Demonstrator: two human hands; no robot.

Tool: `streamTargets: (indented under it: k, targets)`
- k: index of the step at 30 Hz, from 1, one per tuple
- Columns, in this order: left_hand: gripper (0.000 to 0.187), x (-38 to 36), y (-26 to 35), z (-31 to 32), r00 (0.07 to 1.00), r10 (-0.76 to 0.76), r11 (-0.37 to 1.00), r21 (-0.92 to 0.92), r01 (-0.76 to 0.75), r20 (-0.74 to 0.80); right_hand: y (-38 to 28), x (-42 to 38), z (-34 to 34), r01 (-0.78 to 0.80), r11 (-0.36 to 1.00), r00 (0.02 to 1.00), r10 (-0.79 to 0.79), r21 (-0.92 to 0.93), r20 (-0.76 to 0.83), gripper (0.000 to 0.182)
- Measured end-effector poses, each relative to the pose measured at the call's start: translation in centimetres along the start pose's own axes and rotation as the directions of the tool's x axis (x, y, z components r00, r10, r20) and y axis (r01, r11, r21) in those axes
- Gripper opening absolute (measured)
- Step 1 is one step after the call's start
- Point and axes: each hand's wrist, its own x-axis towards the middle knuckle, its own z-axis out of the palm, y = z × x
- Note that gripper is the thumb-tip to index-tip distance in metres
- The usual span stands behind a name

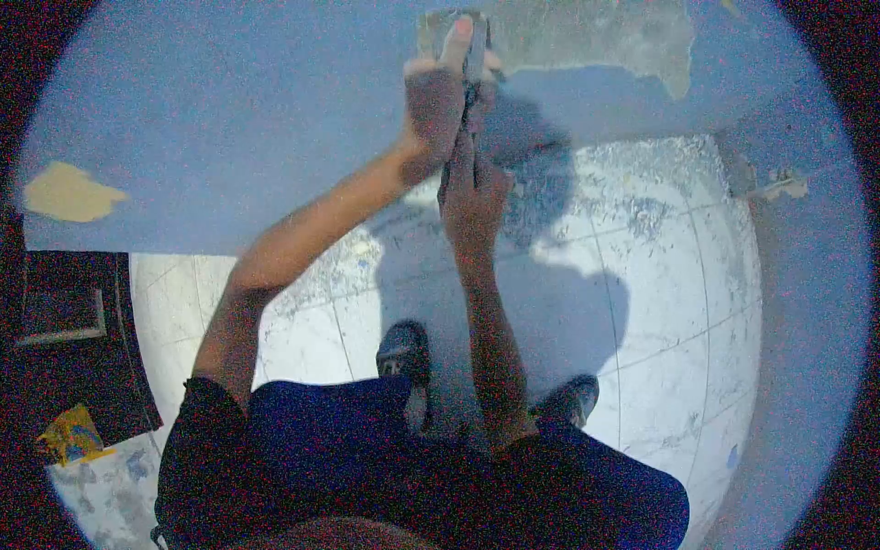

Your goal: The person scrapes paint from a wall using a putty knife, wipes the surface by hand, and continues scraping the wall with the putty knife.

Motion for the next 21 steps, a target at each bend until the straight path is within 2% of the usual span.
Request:
streamTargets:
  k: [1,3,4,7,8,10,12,13,14,15,17,18,20,21]
  targets:
    - [0.055,0.1,0.7,0.3,0.999,-0.039,0.999,0.008,0.039,-0.012,0.4,-0.2,0.1,-0.010,0.997,1.000,0.011,0.078,-0.015,0.037]
    - [0.055,-1.1,-1.8,-1.4,0.996,0.034,0.999,0.032,-0.036,0.084,0.9,-0.6,-0.1,-0.011,0.994,1.000,0.012,0.110,-0.007,0.049]
    - [0.055,-1.2,-1.4,-1.5,0.987,0.091,0.994,0.041,-0.098,0.135,1.0,-1.4,-0.3,-0.006,0.998,1.000,0.005,0.065,0.023,0.050]
    - [0.052,-1.0,0.0,0.0,0.987,-0.146,0.988,0.050,0.149,-0.065,-0.2,0.3,0.4,-0.054,0.990,0.998,0.049,0.133,0.036,0.050]
    - [0.053,-0.7,-1.9,-0.6,0.999,-0.038,0.999,0.009,0.038,0.031,-1.2,0.0,0.1,-0.117,0.978,0.993,0.112,0.174,0.036,0.051]
    - [0.054,-1.8,-1.6,-0.5,0.995,-0.101,0.995,0.017,0.101,0.017,-2.3,-1.0,-0.8,-0.236,0.941,0.972,0.233,0.241,0.042,0.051]
    - [0.054,-1.2,-0.3,-0.3,0.995,-0.097,0.994,0.042,0.097,-0.009,-1.8,-1.0,-0.7,-0.294,0.938,0.956,0.288,0.186,0.060,0.033]
    - [0.055,-0.8,0.0,-0.2,0.995,-0.093,0.993,0.068,0.095,-0.035,-1.4,-0.7,-0.3,-0.315,0.934,0.949,0.308,0.167,0.066,0.031]
    - [0.056,-0.8,-0.1,-0.2,0.992,-0.108,0.989,0.095,0.113,-0.060,-0.6,0.0,-0.1,-0.106,0.994,0.994,0.107,-0.010,0.023,0.025]
    - [0.055,-0.3,0.4,0.1,0.997,-0.051,0.996,0.066,0.054,-0.051,0.6,1.1,-0.1,0.087,0.976,0.996,-0.085,-0.199,0.016,0.024]
    - [0.055,0.0,1.1,0.9,0.998,0.023,1.000,-0.009,-0.023,-0.060,3.5,0.3,-0.3,0.315,0.843,0.947,-0.312,-0.436,0.081,0.037]
    - [0.054,-0.3,0.4,0.6,0.997,-0.042,0.999,0.007,0.043,-0.072,4.1,0.4,-0.1,0.393,0.786,0.914,-0.390,-0.477,0.112,0.045]
    - [0.053,-0.1,-0.3,0.1,0.989,-0.125,0.991,0.038,0.128,-0.074,4.3,1.1,-0.5,0.377,0.851,0.924,-0.371,-0.365,0.089,0.024]
    - [0.054,0.2,-0.5,0.3,0.992,0.093,0.992,0.092,-0.086,-0.080,3.5,0.5,-0.6,0.252,0.947,0.968,-0.244,-0.198,0.066,0.023]
